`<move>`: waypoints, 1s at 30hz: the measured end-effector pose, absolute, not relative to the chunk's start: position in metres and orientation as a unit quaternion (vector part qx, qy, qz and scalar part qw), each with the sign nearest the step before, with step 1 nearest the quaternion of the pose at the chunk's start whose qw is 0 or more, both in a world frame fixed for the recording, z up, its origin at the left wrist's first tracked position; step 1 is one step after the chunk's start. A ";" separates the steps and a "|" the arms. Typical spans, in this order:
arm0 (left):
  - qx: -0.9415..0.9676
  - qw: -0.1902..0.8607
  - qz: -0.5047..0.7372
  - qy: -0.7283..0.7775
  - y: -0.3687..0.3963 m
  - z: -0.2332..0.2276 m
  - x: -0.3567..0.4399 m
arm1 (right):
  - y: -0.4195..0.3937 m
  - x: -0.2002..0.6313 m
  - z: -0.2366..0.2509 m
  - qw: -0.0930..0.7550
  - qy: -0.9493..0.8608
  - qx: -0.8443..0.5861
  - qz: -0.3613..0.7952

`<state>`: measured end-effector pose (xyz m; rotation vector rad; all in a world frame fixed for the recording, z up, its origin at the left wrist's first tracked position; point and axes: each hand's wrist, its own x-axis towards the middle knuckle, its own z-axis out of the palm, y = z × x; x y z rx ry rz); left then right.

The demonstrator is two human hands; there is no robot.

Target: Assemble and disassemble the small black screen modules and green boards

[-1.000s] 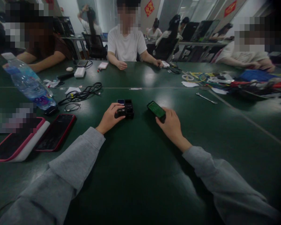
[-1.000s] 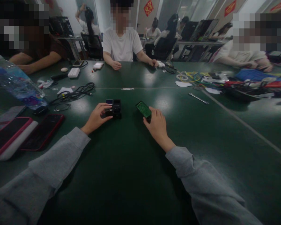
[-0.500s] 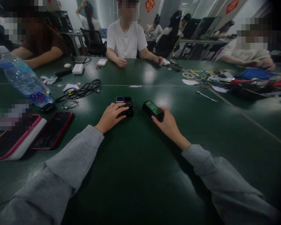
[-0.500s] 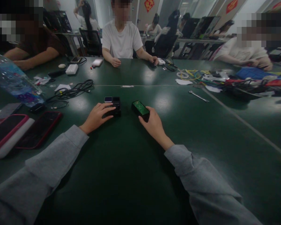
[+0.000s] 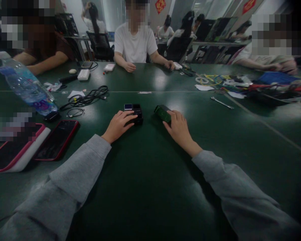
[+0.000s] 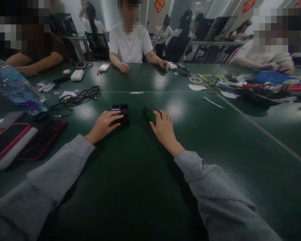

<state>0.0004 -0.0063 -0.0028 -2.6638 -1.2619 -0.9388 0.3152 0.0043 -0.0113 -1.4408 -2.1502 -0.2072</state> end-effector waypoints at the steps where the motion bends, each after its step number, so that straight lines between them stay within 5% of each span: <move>1: -0.861 0.024 -0.303 -0.407 -0.007 -0.002 0.001 | 0.004 0.314 -0.012 0.271 -0.802 -0.528 -0.072; 11: -0.860 0.018 -0.306 -0.408 -0.008 -0.002 0.001 | 0.021 0.324 -0.019 0.348 -0.729 -0.586 0.070; 19: -0.858 0.012 -0.307 -0.411 -0.008 -0.002 0.002 | 0.017 0.271 -0.006 0.276 -0.811 -0.508 -0.093; 30: -0.862 0.043 -0.309 -0.399 -0.007 -0.001 0.003 | 0.005 0.260 -0.006 0.238 -0.842 -0.482 -0.039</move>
